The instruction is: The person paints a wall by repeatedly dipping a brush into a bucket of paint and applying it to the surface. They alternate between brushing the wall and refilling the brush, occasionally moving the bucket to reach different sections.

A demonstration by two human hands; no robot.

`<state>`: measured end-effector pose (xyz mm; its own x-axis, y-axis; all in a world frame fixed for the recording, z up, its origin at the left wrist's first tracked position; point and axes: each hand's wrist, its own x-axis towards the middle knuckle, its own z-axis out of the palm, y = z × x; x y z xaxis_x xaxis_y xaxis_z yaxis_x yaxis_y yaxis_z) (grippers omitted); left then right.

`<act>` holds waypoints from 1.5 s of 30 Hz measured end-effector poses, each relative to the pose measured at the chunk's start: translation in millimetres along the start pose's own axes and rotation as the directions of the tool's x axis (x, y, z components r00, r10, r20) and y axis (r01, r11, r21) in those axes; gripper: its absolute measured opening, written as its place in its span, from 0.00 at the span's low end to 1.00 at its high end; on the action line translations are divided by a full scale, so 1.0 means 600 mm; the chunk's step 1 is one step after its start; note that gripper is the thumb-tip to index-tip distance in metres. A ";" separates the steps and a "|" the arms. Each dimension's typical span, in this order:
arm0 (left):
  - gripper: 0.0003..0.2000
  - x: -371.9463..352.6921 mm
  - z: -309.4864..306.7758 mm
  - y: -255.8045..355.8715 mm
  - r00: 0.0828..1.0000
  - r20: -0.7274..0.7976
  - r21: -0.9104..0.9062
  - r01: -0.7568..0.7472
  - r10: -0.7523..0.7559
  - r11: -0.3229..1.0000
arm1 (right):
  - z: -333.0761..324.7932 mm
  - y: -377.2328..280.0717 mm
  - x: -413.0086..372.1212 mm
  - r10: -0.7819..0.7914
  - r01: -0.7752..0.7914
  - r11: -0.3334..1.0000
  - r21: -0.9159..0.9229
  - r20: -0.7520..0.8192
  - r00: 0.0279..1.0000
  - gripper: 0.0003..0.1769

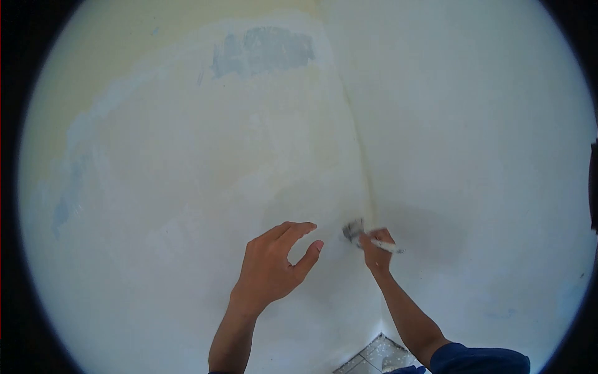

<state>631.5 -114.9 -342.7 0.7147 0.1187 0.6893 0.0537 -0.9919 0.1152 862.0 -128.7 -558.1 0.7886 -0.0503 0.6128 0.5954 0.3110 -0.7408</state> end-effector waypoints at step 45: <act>0.10 -0.571 0.034 0.281 0.200 -0.203 -0.416 0.869 -0.959 0.269 | -0.201 -0.078 -0.185 0.571 -0.670 0.742 0.010 0.512 0.641 0.28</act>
<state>409.6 -323.7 -574.1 -0.0496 0.9838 0.1724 0.3454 -0.1451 0.9272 765.2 -251.9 -624.8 0.7673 0.6317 0.1107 -0.0877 0.2743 -0.9576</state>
